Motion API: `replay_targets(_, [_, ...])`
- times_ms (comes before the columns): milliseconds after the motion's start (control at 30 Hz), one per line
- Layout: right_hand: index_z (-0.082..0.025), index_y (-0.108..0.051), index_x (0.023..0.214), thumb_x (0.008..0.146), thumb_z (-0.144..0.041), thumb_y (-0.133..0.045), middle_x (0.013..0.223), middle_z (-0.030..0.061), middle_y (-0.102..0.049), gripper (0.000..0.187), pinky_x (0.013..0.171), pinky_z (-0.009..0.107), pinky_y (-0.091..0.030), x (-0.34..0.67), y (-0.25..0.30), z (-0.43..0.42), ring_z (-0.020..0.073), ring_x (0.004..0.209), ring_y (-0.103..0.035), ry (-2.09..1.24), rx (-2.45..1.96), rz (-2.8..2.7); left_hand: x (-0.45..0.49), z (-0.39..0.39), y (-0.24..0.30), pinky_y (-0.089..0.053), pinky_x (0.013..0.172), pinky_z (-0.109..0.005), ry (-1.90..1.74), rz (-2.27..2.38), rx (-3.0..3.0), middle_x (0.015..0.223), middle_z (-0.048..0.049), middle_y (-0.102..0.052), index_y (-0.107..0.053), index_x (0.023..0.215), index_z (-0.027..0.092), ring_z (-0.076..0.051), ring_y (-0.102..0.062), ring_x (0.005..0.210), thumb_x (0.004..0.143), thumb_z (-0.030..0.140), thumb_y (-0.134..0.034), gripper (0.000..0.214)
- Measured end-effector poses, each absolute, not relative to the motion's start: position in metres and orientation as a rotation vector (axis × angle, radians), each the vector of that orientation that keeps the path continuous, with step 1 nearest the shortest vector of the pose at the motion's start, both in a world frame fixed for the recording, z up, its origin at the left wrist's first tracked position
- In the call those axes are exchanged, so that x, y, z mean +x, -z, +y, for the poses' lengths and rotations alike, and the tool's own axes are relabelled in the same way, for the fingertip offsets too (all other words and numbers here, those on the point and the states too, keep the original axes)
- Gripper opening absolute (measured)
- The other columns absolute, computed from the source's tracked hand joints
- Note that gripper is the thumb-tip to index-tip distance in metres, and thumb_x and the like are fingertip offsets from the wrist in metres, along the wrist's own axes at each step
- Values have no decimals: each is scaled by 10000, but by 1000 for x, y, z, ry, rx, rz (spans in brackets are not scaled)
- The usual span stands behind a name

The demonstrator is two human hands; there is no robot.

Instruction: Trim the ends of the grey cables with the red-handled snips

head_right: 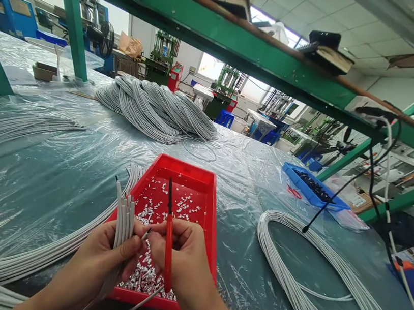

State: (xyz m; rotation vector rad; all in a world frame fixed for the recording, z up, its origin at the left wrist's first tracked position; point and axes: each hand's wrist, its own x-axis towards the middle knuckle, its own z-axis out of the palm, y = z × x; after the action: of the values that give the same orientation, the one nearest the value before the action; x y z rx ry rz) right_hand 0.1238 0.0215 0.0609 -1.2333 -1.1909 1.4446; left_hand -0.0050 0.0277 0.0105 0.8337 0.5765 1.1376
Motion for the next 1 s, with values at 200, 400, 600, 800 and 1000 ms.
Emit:
replay_targets(200, [-89, -534, 622, 602, -124, -645, 452, -49, -362, 118, 358, 138, -171, 126, -66, 18, 10, 403, -241, -1342, -1279, -1267, -8, 26, -16, -369, 434, -179, -1202, 753, 1041, 480, -13, -573, -600, 739, 142, -120, -499, 441, 761, 276, -683, 160])
replay_targets(400, [-108, -507, 674, 681, -326, -598, 392, -73, -289, 236, 319, 158, -130, 129, -63, 21, 12, 335, -181, -1379, -1260, -1318, -8, 28, -22, -286, 378, -145, -1054, 465, 796, 535, 12, -525, -565, 722, 132, -56, -422, 370, 762, 303, -703, 223])
replay_targets(600, [-84, -537, 676, 684, -275, -648, 517, -12, -454, 221, 385, 159, -213, 134, -63, 26, 23, 422, -295, -1340, -1275, -1399, -11, 29, -25, -175, 360, -143, -934, 375, 691, 585, 5, -497, -533, 691, 109, -12, -340, 355, 797, 251, -674, 227])
replay_targets(800, [-122, -479, 929, 735, -258, -637, 710, 1, -503, 284, 582, 195, -412, 154, -54, 41, 86, 622, -479, -1252, -1299, -1525, -8, 27, -18, -179, 397, -171, -1042, 552, 745, 464, 58, -395, -562, 927, 112, -46, -273, 389, 777, 295, -697, 273])
replay_targets(1000, [-155, -342, 1198, 891, -426, -418, 822, 33, -488, 416, 772, 251, -426, 181, -65, 19, 103, 748, -473, -1286, -1270, -1766, -6, 27, -13, -157, 406, -203, -1059, 622, 769, 463, 65, -364, -570, 950, 105, -60, -263, 407, 757, 347, -705, 338])
